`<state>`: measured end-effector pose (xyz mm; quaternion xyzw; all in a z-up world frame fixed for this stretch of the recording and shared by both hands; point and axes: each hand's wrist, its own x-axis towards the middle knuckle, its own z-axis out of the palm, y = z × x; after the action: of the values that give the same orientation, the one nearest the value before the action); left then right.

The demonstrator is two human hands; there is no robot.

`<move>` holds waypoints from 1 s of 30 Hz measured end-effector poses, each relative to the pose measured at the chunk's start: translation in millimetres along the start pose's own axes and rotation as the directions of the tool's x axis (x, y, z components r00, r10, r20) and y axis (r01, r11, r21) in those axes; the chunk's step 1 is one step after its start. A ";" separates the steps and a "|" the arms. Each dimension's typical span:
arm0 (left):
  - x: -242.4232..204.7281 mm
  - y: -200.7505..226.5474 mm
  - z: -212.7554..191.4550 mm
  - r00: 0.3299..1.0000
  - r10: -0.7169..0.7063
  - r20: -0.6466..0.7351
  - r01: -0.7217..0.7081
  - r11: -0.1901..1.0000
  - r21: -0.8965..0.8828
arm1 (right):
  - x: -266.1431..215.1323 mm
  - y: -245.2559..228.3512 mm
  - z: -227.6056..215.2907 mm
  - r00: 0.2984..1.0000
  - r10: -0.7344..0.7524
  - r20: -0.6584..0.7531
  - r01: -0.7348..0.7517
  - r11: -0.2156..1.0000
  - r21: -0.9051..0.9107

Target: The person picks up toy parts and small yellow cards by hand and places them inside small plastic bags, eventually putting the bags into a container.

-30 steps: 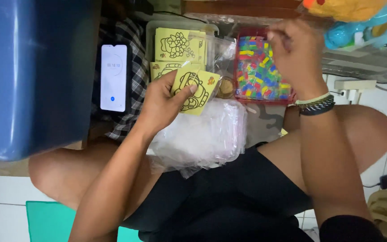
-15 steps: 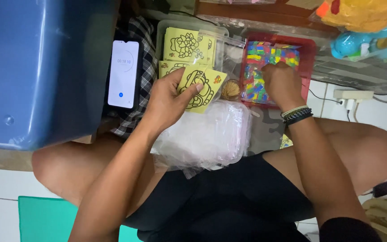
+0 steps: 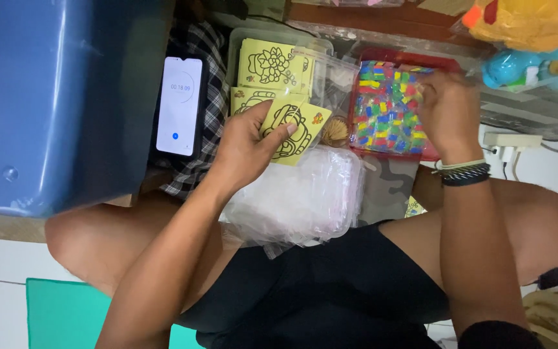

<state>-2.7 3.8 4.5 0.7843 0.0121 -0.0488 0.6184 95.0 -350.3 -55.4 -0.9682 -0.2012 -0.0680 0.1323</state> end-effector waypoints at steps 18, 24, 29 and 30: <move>-0.8 -9.4 17.4 0.992 0.062 0.113 -0.091 0.959 0.269 | 10.4 -119.9 -74.6 0.985 -0.090 -0.145 0.169 0.643 0.747; 0.8 -9.4 21.8 0.980 0.104 0.172 -0.148 0.952 0.269 | 18.9 -124.5 -75.9 0.982 -0.189 0.023 0.128 0.746 0.653; 0.6 -8.5 23.0 0.981 0.082 0.175 -0.126 0.957 0.261 | 18.3 -125.1 -74.5 0.970 -0.199 0.138 0.074 0.786 0.613; 0.5 -7.7 23.2 0.980 0.086 0.178 -0.129 0.960 0.248 | 18.5 -125.2 -73.6 0.964 -0.238 0.119 0.119 0.787 0.605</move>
<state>-4.2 -16.9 -8.4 0.8507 -0.0884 -0.0814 0.5117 55.0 -253.6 47.0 -0.8566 -0.3149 0.0781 0.4013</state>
